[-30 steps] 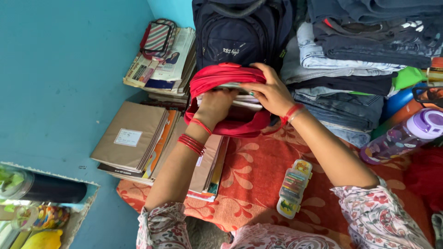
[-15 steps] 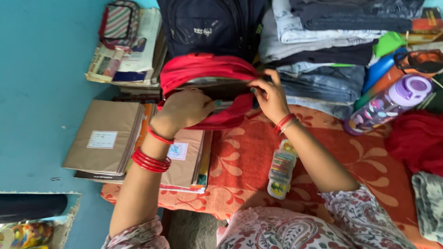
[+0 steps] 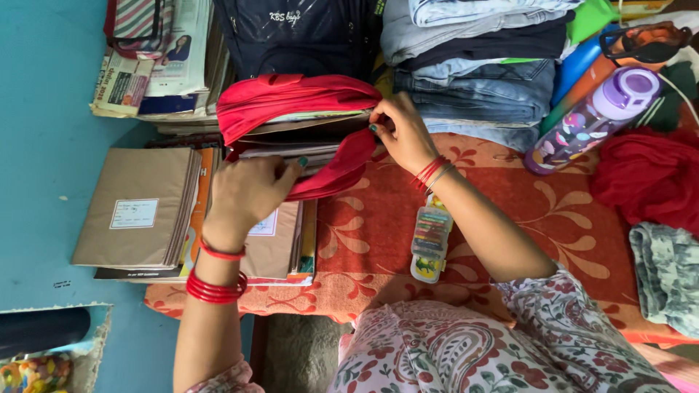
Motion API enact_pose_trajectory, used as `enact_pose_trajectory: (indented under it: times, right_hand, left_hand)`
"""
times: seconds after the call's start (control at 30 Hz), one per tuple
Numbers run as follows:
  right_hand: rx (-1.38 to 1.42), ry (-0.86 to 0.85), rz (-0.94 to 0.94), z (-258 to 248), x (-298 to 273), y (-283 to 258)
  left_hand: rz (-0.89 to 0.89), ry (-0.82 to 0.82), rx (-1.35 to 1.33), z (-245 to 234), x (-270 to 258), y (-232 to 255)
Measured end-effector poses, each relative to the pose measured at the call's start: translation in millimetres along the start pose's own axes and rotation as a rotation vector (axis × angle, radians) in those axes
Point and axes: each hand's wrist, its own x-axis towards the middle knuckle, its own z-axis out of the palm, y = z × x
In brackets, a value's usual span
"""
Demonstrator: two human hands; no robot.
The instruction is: The person organizes a stack of notebooks and books on a table, then puts the notebooks and a pencil case into a backpack.
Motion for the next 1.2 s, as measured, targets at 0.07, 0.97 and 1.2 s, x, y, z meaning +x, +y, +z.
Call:
enact_pose_trajectory:
  times: [0.07, 0.97, 1.2]
  right_hand:
    - [-0.011, -0.006, -0.023, 4, 0, 0]
    - [0.295, -0.254, 0.26, -7, -23, -30]
    - [0.04, -0.33, -0.023, 9, 19, -135]
  left_hand:
    - [-0.051, -0.14, -0.067, -6, 7, -4]
    - [0.056, 1.013, -0.236, 57, -1, 24]
    - [0.26, 1.01, -0.302, 43, -3, 36]
